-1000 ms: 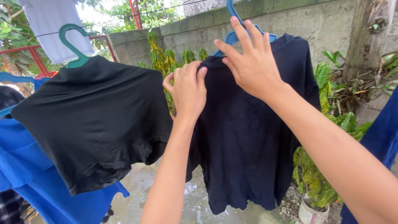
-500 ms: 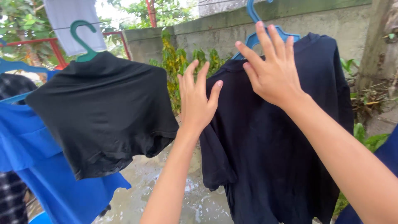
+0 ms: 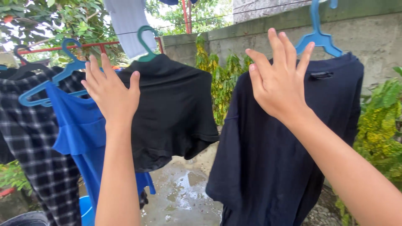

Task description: The person wrings out wet clothes by hand, puts them onto hangers, and hangs the clothes on an outdoor clothesline.

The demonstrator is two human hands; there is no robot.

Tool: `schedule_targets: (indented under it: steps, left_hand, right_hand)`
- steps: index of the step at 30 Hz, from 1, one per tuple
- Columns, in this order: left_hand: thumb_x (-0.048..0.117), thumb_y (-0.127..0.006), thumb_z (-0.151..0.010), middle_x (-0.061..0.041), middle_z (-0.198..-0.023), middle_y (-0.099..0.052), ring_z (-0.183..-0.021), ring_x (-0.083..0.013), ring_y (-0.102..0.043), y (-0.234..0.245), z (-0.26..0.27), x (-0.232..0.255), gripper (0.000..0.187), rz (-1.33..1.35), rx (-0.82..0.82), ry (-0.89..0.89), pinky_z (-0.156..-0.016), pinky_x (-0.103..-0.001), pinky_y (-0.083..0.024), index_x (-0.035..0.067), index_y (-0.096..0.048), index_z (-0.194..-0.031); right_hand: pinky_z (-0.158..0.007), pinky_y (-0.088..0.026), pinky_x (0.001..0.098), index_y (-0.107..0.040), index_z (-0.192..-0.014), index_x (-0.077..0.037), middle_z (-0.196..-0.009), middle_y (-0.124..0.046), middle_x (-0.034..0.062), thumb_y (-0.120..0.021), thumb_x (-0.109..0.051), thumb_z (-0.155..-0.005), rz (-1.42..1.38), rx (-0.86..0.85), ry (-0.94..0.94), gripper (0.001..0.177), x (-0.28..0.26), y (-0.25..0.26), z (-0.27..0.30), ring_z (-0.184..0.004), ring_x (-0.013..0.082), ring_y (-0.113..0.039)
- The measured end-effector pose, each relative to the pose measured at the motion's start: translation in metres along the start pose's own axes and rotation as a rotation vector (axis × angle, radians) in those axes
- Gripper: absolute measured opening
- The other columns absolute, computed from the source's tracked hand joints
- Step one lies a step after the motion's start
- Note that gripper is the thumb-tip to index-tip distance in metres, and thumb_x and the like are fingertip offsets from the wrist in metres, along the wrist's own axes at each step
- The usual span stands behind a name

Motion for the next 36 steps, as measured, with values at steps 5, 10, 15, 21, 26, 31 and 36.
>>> schedule_targets:
  steps: [5,10,15,21,26,31,36]
  left_hand:
    - [0.053,-0.073,-0.091,-0.029,-0.137,-0.051,-0.132,-0.0459,-0.042,-0.038,-0.006,-0.052,0.087,-0.086,-0.281,0.08,-0.106,-0.072,-0.024,-0.004,-0.041,-0.149]
    - [0.031,-0.056,-0.109,-0.015,-0.115,-0.063,-0.112,-0.0379,-0.06,-0.077,0.011,-0.055,0.029,0.011,-0.317,-0.115,-0.096,-0.057,-0.046,0.012,-0.058,-0.13]
    - [0.023,-0.054,-0.106,-0.015,-0.11,-0.064,-0.107,-0.0396,-0.059,-0.089,0.013,-0.038,0.025,0.303,-0.309,-0.118,-0.083,-0.058,-0.044,0.012,-0.058,-0.128]
    - [0.026,-0.054,-0.105,-0.012,-0.109,-0.063,-0.106,-0.0359,-0.059,-0.098,0.011,0.015,0.025,0.378,-0.256,-0.157,-0.087,-0.057,-0.043,0.014,-0.059,-0.126]
    - [0.027,-0.052,-0.105,-0.01,-0.106,-0.062,-0.106,-0.0331,-0.059,-0.106,0.016,0.041,0.026,0.496,-0.299,-0.145,-0.087,-0.053,-0.041,0.016,-0.059,-0.128]
    - [0.033,-0.055,-0.105,-0.008,-0.12,-0.058,-0.115,-0.029,-0.058,-0.1,0.027,0.042,0.039,0.566,-0.343,-0.156,-0.095,-0.05,-0.04,0.017,-0.054,-0.141]
    - [0.036,-0.061,-0.103,-0.01,-0.149,-0.046,-0.125,-0.0279,-0.053,-0.048,0.021,0.025,0.054,0.57,-0.225,-0.181,-0.103,-0.05,-0.037,0.015,-0.047,-0.151]
  right_hand:
    - [-0.122,-0.005,0.0754,-0.068,-0.138,-0.013,-0.165,-0.039,0.021,-0.06,-0.025,-0.109,-0.012,0.009,0.062,0.032,-0.065,-0.019,-0.022,-0.157,0.039,-0.03]
    - [-0.121,-0.009,0.0749,-0.069,-0.134,-0.013,-0.163,-0.038,0.0231,-0.066,-0.029,-0.103,0.012,-0.006,0.205,0.035,-0.119,-0.046,-0.032,-0.154,0.0422,-0.029]
    - [-0.12,-0.011,0.0743,-0.064,-0.138,-0.013,-0.162,-0.037,0.0231,-0.067,-0.031,-0.099,-0.029,-0.107,0.218,0.043,-0.143,-0.088,-0.035,-0.153,0.0426,-0.029]
    - [-0.117,-0.016,0.0743,-0.059,-0.143,-0.013,-0.161,-0.036,0.0257,-0.067,-0.031,-0.097,-0.031,-0.207,0.13,0.05,-0.127,-0.113,-0.034,-0.151,0.045,-0.028]
    - [-0.117,-0.021,0.0707,-0.055,-0.146,-0.013,-0.161,-0.034,0.0275,-0.067,-0.029,-0.098,-0.065,-0.248,0.062,0.052,-0.105,-0.112,-0.026,-0.15,0.048,-0.028]
    - [-0.119,-0.023,0.0673,-0.054,-0.148,-0.011,-0.163,-0.03,0.0281,-0.069,-0.025,-0.098,-0.102,-0.224,0.045,0.054,-0.106,-0.111,-0.019,-0.151,0.0493,-0.028]
    - [-0.124,-0.019,0.0696,-0.053,-0.149,-0.006,-0.165,-0.031,0.0267,-0.071,-0.023,-0.099,-0.108,-0.117,0.103,0.056,-0.142,-0.11,-0.02,-0.154,0.0467,-0.029]
Point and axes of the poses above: each hand's wrist, its own z-axis away from the middle knuckle, its own y-axis out of the back of the hand, x = y × z, the point moved 8 cm from there along -z, towards the middle knuckle
